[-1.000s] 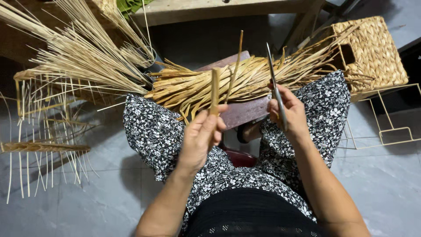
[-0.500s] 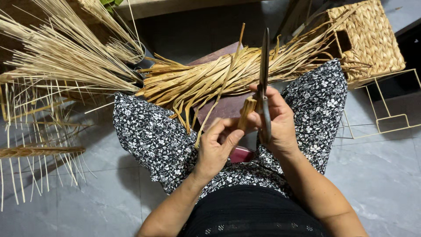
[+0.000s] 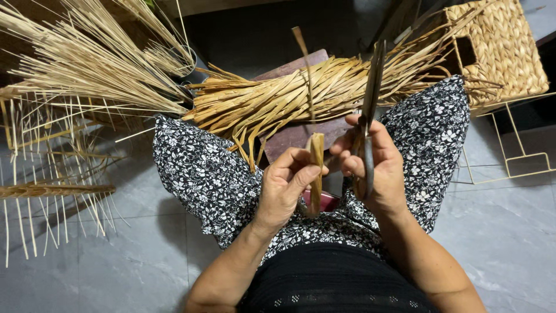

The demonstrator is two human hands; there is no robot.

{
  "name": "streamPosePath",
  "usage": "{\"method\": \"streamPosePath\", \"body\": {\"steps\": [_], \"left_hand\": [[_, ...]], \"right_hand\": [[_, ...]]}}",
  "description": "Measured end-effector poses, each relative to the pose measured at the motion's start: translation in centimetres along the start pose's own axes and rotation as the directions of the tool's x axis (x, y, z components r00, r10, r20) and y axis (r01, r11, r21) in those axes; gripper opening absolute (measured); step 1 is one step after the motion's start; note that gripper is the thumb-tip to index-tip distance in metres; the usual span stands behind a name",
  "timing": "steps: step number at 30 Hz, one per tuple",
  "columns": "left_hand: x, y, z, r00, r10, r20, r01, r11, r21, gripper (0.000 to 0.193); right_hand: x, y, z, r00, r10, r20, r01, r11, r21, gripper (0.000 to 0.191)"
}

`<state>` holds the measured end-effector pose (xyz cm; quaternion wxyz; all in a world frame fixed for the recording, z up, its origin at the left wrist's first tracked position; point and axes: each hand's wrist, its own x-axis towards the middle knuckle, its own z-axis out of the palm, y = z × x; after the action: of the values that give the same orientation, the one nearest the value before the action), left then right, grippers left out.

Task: The person sits on the floor with a bundle of dried palm leaves across their lap and trims the leaflets with scissors. They sort through the bundle, cut off unwanted strips, and set trimmed pieces aside while holding the remaining bundle steady.

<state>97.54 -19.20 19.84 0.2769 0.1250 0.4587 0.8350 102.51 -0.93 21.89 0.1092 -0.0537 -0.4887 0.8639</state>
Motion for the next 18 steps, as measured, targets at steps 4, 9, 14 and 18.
{"method": "streamPosePath", "body": {"steps": [4, 9, 14, 18], "left_hand": [[-0.3, 0.1, -0.3, 1.000, -0.029, -0.003, 0.029, 0.999, -0.017, 0.017], [-0.3, -0.1, -0.2, 0.993, 0.087, -0.081, -0.081, 0.994, 0.079, 0.020], [-0.4, 0.1, -0.4, 0.983, 0.166, -0.077, -0.156, 0.981, 0.113, 0.021], [-0.4, 0.3, -0.4, 0.981, 0.180, -0.069, -0.170, 0.978, 0.121, 0.020]], "right_hand": [[-1.0, 0.3, -0.3, 0.993, -0.040, 0.111, 0.064, 0.973, -0.222, 0.072], [-1.9, 0.1, -0.5, 0.979, 0.005, 0.205, 0.108, 0.837, -0.537, 0.082], [-2.7, 0.0, -0.3, 0.966, 0.011, 0.259, 0.182, 0.679, -0.711, 0.080], [-2.9, 0.0, 0.1, 0.957, -0.001, 0.289, 0.230, 0.609, -0.759, 0.081]]}}
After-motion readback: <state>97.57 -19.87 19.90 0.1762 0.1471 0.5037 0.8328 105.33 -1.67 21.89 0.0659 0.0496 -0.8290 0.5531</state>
